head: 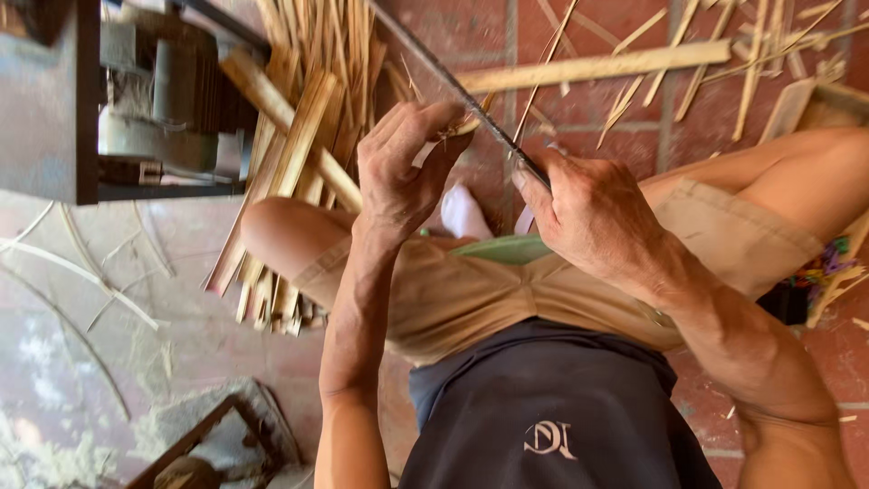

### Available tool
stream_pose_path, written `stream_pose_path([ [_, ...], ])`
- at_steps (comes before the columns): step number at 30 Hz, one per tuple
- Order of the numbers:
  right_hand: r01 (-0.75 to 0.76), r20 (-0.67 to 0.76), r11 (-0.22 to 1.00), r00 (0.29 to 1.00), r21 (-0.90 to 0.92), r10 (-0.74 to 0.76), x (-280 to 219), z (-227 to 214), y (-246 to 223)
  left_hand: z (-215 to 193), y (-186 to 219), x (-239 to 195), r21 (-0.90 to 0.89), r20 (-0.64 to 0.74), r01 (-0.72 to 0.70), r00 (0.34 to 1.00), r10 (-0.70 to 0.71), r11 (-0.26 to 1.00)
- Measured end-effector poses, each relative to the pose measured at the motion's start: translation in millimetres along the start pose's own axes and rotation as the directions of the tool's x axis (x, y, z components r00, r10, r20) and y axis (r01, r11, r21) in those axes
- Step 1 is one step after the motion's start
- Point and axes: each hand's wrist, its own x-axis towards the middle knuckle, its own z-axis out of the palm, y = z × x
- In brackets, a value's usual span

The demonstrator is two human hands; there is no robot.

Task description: The person sits on the floor and uses a large knife to sharpen the ends of bamboo sticks. They repeatedly pick up sticks, hold them against the blade, and scrape the wood to form a point, then place the sharpened sticks into a pile.

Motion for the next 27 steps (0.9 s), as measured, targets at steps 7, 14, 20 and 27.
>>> stream_pose_path([
  [7,0.144,-0.178,0.989,0.974,0.026,-0.137,-7,20,-20,-19,12,-15,0.017,0.019,-0.038,0.999,0.038,0.999],
  [14,0.198,-0.252,0.959,0.957,0.204,-0.144,-8,-5,-47,-18,18,-13,-0.015,0.01,-0.041,0.999,0.041,0.999],
  [20,0.178,-0.203,0.984,0.964,0.025,-0.169,-2,8,-35,-12,19,-15,0.022,0.001,-0.021,1.0,0.021,1.0],
  [27,0.153,-0.209,0.987,0.965,-0.051,-0.16,1,17,-37,-12,21,-16,0.022,0.005,0.01,1.0,-0.01,1.0],
])
